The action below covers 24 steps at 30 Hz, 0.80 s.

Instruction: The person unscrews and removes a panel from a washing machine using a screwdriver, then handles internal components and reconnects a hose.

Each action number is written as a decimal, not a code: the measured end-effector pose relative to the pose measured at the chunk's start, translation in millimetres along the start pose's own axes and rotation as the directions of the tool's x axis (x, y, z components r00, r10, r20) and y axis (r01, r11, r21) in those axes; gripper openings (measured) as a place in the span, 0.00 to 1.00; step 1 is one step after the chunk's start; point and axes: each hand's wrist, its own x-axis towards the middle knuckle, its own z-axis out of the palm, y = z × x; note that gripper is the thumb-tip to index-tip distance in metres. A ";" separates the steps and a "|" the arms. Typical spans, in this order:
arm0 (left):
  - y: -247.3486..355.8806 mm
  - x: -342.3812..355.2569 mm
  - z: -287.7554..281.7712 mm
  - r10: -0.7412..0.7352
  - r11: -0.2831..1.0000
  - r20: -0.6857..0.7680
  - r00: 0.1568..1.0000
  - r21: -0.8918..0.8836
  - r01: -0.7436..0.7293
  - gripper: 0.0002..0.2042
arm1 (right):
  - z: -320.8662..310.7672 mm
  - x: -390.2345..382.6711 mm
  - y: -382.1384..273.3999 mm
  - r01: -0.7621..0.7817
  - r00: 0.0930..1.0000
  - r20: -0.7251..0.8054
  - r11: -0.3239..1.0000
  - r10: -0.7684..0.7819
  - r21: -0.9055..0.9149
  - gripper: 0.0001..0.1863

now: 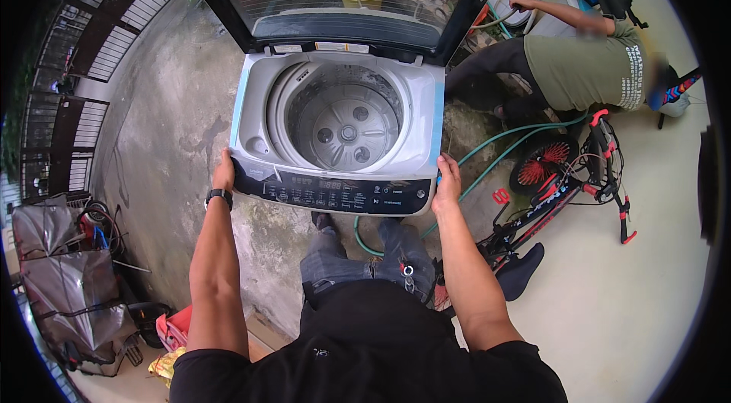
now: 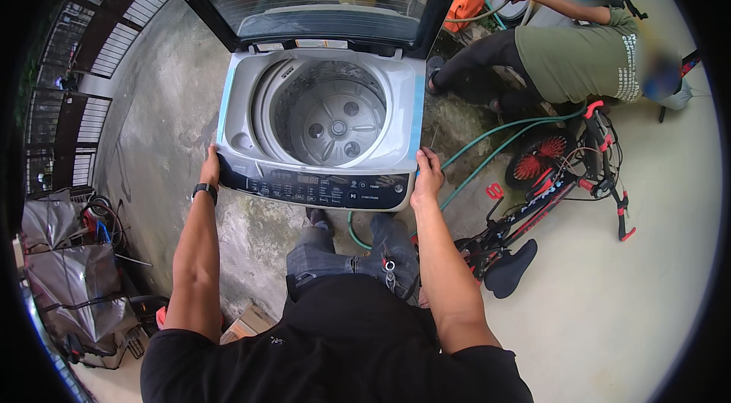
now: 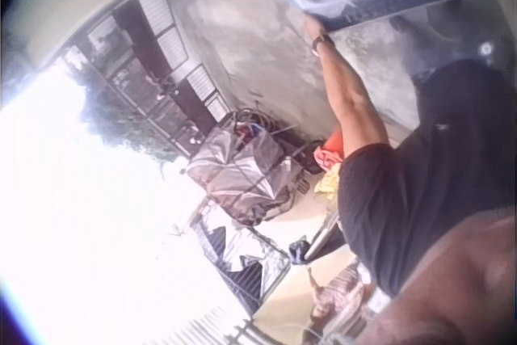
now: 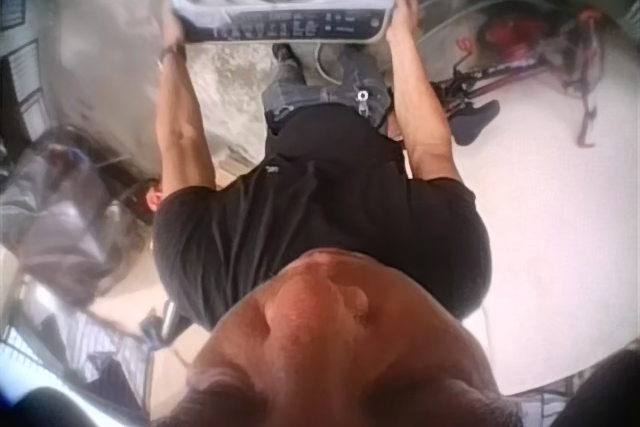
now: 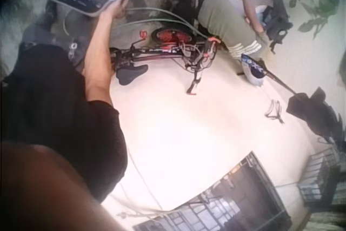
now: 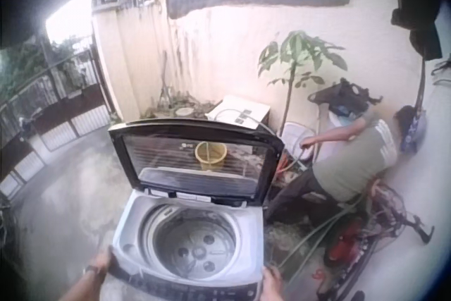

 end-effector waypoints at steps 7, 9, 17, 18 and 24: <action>-40.0 -25.5 -2.9 -0.010 0.999 -0.021 1.000 0.041 0.011 0.51 | 5.9 0.3 -12.3 0.024 1.000 0.018 0.996 -0.023 -0.087 0.20; -43.9 -39.9 1.1 -0.031 0.999 -0.042 0.999 0.032 0.032 0.51 | 3.6 7.6 -14.1 0.053 0.998 0.051 0.992 -0.048 -0.116 0.21; -99.0 -83.2 -35.4 -0.205 0.978 -0.069 0.976 0.019 0.207 0.48 | 35.2 8.9 1.3 -0.003 0.939 0.338 0.988 0.055 -0.153 0.21; -108.4 -88.0 -36.4 -0.230 0.973 -0.105 0.967 0.010 0.232 0.47 | 32.3 18.9 9.5 -0.027 0.922 0.380 0.990 0.079 -0.139 0.23; -110.4 -105.6 -48.0 -0.290 0.956 -0.108 0.951 0.003 0.292 0.44 | 32.8 47.5 16.4 -0.088 0.791 0.597 0.991 0.131 -0.101 0.26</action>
